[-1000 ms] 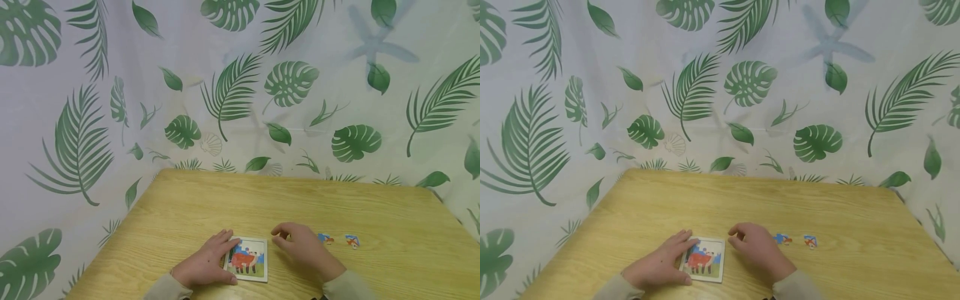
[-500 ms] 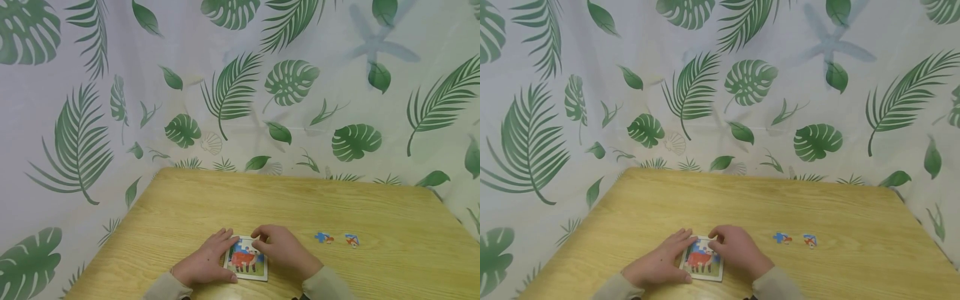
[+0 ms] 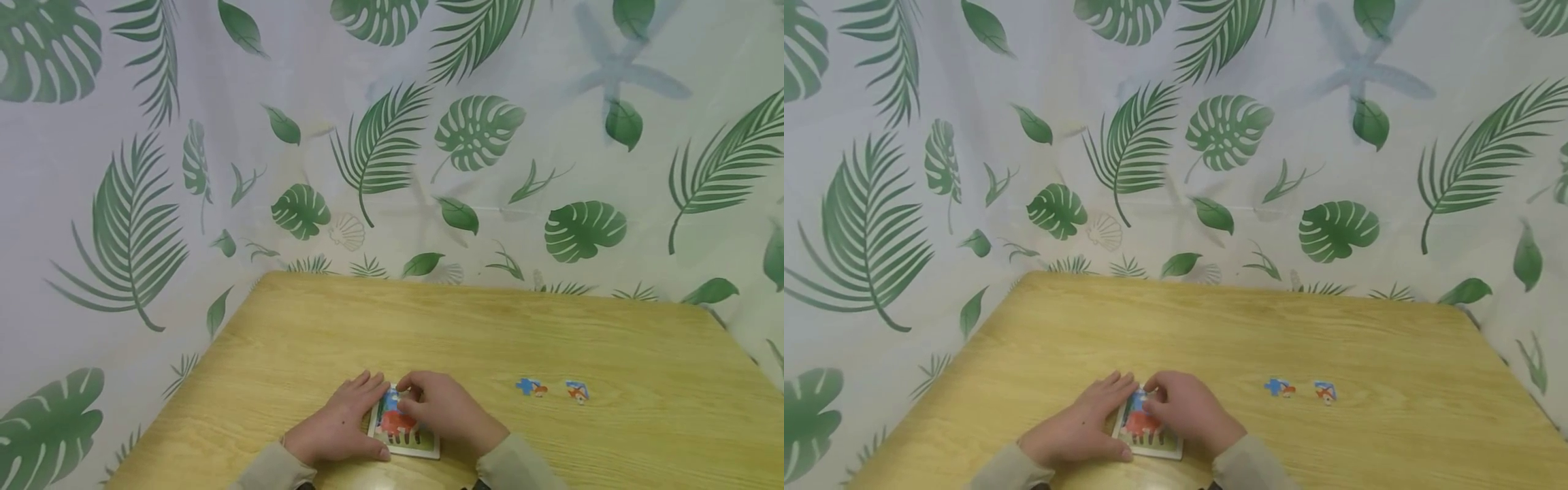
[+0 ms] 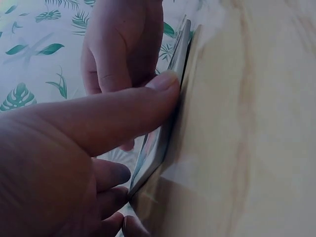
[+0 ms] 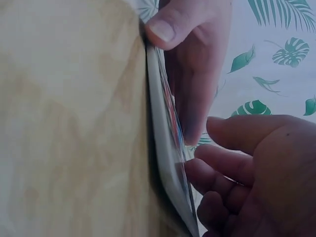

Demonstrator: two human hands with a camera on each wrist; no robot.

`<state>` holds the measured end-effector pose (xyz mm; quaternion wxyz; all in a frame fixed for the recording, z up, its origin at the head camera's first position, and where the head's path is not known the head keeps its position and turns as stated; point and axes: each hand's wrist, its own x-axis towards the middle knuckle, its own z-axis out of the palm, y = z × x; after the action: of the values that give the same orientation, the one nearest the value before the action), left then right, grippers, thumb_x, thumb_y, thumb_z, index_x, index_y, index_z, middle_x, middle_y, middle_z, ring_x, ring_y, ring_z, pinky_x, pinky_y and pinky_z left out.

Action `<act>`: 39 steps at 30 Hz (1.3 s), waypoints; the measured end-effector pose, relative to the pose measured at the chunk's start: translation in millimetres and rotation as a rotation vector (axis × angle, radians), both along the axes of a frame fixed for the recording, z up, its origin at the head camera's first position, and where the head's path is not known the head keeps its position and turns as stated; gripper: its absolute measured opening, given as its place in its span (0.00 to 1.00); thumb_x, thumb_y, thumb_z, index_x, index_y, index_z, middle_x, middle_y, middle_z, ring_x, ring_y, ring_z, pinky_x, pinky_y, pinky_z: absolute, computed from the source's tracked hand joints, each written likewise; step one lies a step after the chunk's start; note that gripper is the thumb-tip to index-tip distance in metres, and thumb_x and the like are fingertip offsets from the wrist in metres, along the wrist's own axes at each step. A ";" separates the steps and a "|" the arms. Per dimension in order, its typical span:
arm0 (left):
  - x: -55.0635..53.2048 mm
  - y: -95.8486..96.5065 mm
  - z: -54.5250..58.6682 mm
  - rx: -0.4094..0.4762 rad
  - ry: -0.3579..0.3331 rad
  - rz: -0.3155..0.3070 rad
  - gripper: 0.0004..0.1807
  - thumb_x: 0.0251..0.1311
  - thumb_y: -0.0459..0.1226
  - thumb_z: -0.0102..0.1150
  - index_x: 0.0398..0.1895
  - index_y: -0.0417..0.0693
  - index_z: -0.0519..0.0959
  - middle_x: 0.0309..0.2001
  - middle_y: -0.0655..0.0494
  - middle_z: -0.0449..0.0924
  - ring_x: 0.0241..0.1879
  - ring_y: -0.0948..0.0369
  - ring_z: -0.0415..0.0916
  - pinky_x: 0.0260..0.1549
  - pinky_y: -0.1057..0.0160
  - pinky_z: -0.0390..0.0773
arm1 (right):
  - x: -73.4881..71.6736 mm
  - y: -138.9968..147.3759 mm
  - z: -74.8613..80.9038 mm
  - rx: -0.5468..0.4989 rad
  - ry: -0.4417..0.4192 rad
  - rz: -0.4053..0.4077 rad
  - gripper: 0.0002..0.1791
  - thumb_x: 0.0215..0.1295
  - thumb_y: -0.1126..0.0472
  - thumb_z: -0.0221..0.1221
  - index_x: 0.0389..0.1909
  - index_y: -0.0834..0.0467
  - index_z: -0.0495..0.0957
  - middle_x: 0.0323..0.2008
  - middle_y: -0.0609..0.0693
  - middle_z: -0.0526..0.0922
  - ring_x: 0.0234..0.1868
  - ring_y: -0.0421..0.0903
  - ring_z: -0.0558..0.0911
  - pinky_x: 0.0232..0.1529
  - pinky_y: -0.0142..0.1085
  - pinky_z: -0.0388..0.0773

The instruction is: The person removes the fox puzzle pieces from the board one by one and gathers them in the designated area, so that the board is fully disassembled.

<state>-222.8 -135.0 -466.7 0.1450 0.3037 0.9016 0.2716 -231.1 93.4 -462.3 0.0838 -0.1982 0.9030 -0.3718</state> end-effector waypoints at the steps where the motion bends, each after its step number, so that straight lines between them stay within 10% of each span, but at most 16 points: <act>1: -0.3 0.2 0.3 -0.006 0.001 0.000 0.60 0.48 0.61 0.74 0.80 0.45 0.57 0.80 0.50 0.49 0.79 0.48 0.40 0.74 0.42 0.43 | -0.1 -0.3 -1.2 0.004 0.004 -0.003 0.13 0.66 0.55 0.66 0.48 0.55 0.83 0.28 0.42 0.77 0.27 0.40 0.75 0.30 0.37 0.74; 39: -0.5 -3.1 5.8 -0.068 0.059 0.052 0.55 0.51 0.64 0.70 0.78 0.48 0.62 0.79 0.48 0.52 0.78 0.45 0.42 0.68 0.29 0.36 | 0.3 -20.3 -4.5 0.235 0.225 -0.053 0.13 0.62 0.53 0.68 0.43 0.55 0.85 0.27 0.41 0.71 0.28 0.40 0.70 0.31 0.36 0.70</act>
<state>-223.3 -138.1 -460.9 0.1216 0.2831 0.9218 0.2353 -230.8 73.0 -466.8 -0.0050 -0.2037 0.9488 -0.2414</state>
